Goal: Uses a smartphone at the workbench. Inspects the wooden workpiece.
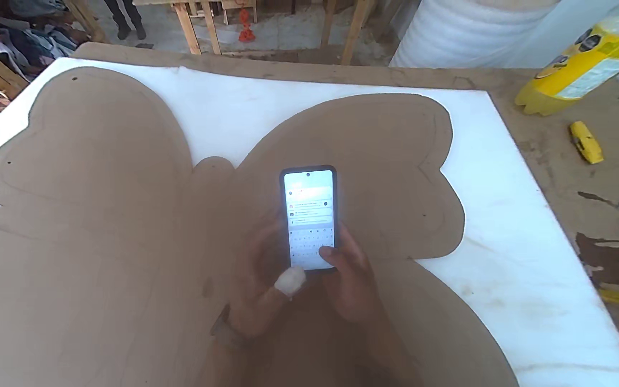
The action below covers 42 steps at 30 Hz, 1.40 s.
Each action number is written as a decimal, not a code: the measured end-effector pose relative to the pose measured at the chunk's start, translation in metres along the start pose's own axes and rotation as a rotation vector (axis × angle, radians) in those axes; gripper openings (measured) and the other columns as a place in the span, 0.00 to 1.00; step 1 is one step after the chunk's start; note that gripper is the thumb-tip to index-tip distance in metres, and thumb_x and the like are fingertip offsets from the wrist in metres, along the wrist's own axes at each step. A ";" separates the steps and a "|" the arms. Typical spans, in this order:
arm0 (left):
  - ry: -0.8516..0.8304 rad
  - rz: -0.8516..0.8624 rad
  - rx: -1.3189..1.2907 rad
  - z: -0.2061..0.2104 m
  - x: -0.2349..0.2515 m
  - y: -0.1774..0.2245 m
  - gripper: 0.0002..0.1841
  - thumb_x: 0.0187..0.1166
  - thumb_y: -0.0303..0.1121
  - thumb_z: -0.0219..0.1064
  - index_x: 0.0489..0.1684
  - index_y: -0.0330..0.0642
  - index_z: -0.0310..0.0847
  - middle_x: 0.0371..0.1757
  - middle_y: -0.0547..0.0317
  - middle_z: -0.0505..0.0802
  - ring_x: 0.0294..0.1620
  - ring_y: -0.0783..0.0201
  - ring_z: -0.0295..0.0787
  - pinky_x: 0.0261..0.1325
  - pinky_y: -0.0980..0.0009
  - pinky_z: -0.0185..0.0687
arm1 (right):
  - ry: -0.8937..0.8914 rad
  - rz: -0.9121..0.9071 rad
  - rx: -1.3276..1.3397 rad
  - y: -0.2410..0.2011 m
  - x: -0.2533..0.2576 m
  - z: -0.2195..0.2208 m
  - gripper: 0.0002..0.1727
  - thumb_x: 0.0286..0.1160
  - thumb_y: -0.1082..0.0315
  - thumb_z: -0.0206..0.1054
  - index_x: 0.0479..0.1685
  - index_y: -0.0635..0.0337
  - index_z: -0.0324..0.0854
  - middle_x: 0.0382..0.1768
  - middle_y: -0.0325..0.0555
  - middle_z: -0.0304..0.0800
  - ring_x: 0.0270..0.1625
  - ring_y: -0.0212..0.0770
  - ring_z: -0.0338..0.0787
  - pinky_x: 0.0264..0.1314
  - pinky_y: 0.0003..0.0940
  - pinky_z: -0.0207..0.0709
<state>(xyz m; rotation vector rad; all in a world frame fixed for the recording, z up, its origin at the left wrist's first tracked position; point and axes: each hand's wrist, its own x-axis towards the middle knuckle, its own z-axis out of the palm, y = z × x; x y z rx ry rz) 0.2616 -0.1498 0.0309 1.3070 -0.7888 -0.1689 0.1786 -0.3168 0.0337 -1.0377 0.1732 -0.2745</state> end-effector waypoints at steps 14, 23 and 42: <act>-0.116 0.080 0.324 0.006 0.000 -0.001 0.26 0.73 0.53 0.74 0.69 0.53 0.85 0.89 0.49 0.68 0.85 0.46 0.69 0.80 0.47 0.80 | 0.131 -0.023 -0.020 -0.009 0.000 -0.002 0.28 0.84 0.67 0.57 0.84 0.43 0.66 0.65 0.54 0.86 0.56 0.48 0.93 0.48 0.49 0.92; -0.111 0.087 0.329 0.003 0.000 -0.001 0.24 0.73 0.48 0.76 0.68 0.53 0.85 0.89 0.50 0.69 0.84 0.46 0.71 0.79 0.46 0.82 | 0.160 -0.040 -0.089 -0.009 -0.001 0.000 0.28 0.84 0.67 0.59 0.84 0.44 0.67 0.66 0.53 0.86 0.59 0.49 0.92 0.53 0.48 0.91; -0.101 0.097 0.289 0.002 0.001 -0.002 0.24 0.77 0.51 0.71 0.69 0.52 0.85 0.88 0.48 0.69 0.82 0.46 0.74 0.76 0.47 0.84 | 0.076 -0.042 -0.115 -0.007 -0.003 -0.002 0.38 0.73 0.76 0.65 0.86 0.44 0.63 0.64 0.56 0.85 0.56 0.52 0.93 0.47 0.49 0.92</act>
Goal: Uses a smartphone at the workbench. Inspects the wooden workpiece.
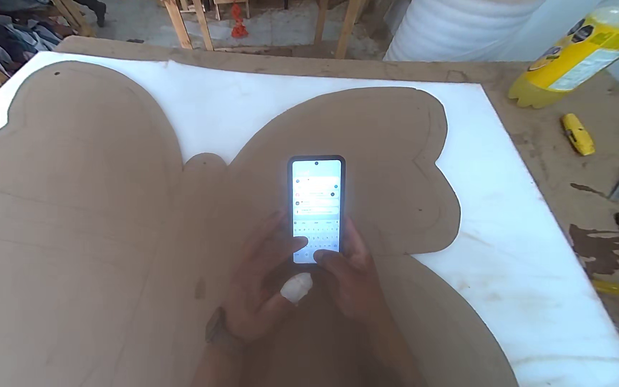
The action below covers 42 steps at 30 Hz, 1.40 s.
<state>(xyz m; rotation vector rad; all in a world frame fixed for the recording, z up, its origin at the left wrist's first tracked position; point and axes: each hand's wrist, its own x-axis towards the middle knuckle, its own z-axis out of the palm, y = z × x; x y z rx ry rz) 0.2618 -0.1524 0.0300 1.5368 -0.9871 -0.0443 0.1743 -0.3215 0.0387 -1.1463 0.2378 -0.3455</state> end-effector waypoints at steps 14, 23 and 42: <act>0.003 0.009 -0.030 -0.001 0.000 0.000 0.27 0.72 0.47 0.76 0.70 0.48 0.84 0.88 0.47 0.69 0.85 0.45 0.71 0.79 0.46 0.82 | 0.031 0.012 -0.047 -0.001 -0.001 0.000 0.41 0.70 0.78 0.66 0.87 0.42 0.62 0.65 0.53 0.86 0.57 0.50 0.93 0.49 0.47 0.92; 0.034 -0.007 0.055 0.001 0.001 0.002 0.25 0.76 0.48 0.72 0.71 0.51 0.84 0.87 0.51 0.71 0.84 0.48 0.72 0.78 0.48 0.83 | -0.009 0.018 0.073 -0.001 0.001 -0.001 0.32 0.80 0.69 0.51 0.87 0.42 0.62 0.70 0.51 0.82 0.62 0.46 0.90 0.54 0.47 0.89; 0.102 -0.027 0.080 0.005 -0.002 0.005 0.27 0.73 0.52 0.74 0.71 0.54 0.85 0.86 0.53 0.71 0.83 0.50 0.72 0.76 0.50 0.84 | -0.103 -0.017 0.066 0.003 0.000 0.000 0.36 0.74 0.72 0.54 0.87 0.43 0.61 0.70 0.50 0.82 0.63 0.45 0.89 0.56 0.45 0.89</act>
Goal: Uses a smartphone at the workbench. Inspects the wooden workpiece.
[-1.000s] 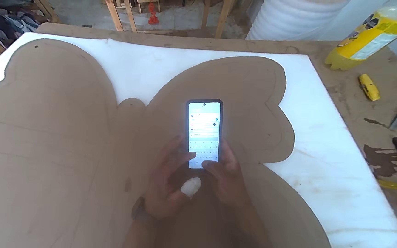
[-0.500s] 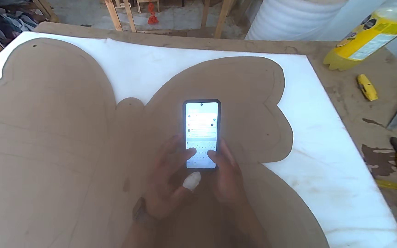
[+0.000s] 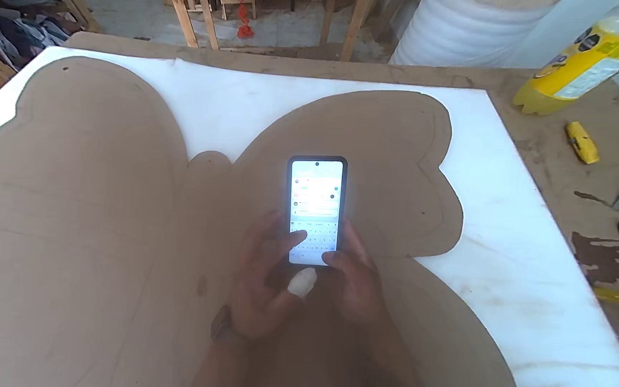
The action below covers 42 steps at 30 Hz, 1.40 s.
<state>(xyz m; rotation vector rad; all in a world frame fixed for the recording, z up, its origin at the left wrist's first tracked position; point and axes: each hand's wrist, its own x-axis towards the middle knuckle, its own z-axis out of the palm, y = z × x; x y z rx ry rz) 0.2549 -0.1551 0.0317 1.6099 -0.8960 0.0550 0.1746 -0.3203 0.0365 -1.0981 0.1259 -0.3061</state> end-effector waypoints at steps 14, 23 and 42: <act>0.031 0.031 0.044 0.002 0.002 0.000 0.21 0.75 0.46 0.75 0.66 0.53 0.88 0.84 0.52 0.73 0.79 0.51 0.77 0.73 0.54 0.87 | 0.023 -0.001 -0.035 -0.002 0.000 0.002 0.33 0.79 0.70 0.55 0.88 0.43 0.61 0.71 0.50 0.81 0.64 0.45 0.88 0.58 0.46 0.88; 0.041 0.017 0.023 0.000 0.001 -0.001 0.23 0.73 0.45 0.75 0.67 0.52 0.88 0.84 0.52 0.74 0.80 0.50 0.75 0.74 0.51 0.86 | 0.030 0.016 -0.068 -0.001 0.000 0.003 0.38 0.72 0.75 0.58 0.88 0.44 0.61 0.68 0.52 0.83 0.61 0.46 0.90 0.55 0.45 0.89; -0.033 0.105 -0.185 -0.004 -0.002 -0.007 0.37 0.82 0.69 0.49 0.68 0.47 0.86 0.86 0.44 0.71 0.82 0.43 0.72 0.79 0.45 0.79 | 0.111 0.025 -0.035 -0.002 0.001 0.003 0.27 0.86 0.64 0.52 0.85 0.43 0.65 0.66 0.53 0.85 0.56 0.48 0.93 0.44 0.49 0.92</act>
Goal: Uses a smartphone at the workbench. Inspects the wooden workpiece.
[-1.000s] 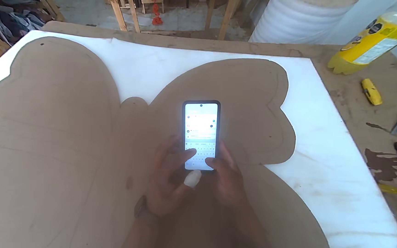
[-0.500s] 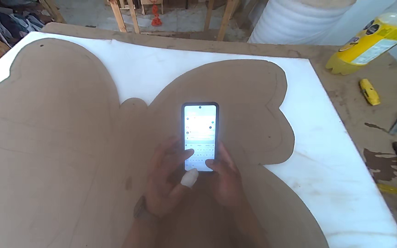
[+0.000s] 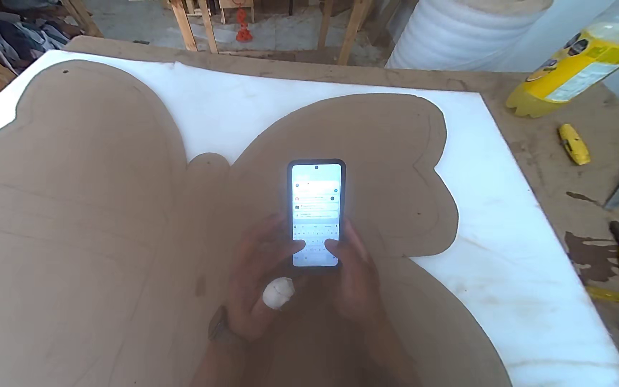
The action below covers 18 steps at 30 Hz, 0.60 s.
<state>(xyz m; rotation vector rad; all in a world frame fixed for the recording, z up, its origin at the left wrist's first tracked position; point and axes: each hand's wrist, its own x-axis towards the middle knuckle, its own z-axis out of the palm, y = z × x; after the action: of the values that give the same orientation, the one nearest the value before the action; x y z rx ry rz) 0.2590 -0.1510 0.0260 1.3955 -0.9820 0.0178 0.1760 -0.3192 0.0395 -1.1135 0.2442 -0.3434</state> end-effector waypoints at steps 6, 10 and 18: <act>0.063 -0.012 0.050 0.002 -0.003 0.001 0.37 0.84 0.69 0.45 0.68 0.49 0.86 0.83 0.47 0.74 0.80 0.46 0.74 0.77 0.48 0.81 | -0.032 -0.032 -0.097 0.001 -0.002 0.006 0.33 0.78 0.70 0.66 0.85 0.45 0.64 0.63 0.55 0.86 0.55 0.52 0.93 0.46 0.49 0.93; 0.087 -0.018 0.123 0.004 -0.003 0.002 0.34 0.85 0.66 0.44 0.68 0.53 0.87 0.81 0.50 0.74 0.79 0.50 0.74 0.76 0.52 0.81 | -0.004 -0.023 -0.168 0.000 -0.004 0.012 0.38 0.73 0.73 0.73 0.84 0.42 0.65 0.60 0.53 0.88 0.51 0.52 0.95 0.41 0.47 0.95; 0.089 -0.026 0.103 0.003 -0.002 0.002 0.35 0.84 0.67 0.46 0.67 0.53 0.87 0.81 0.50 0.74 0.78 0.49 0.74 0.76 0.51 0.81 | -0.006 -0.005 -0.202 0.000 -0.004 0.011 0.40 0.70 0.76 0.71 0.85 0.42 0.65 0.60 0.53 0.88 0.51 0.52 0.95 0.42 0.47 0.94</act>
<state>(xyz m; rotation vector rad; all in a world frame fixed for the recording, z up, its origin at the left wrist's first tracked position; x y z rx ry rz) 0.2549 -0.1521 0.0261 1.4890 -0.8990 0.1117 0.1761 -0.3086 0.0438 -1.3137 0.2755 -0.3251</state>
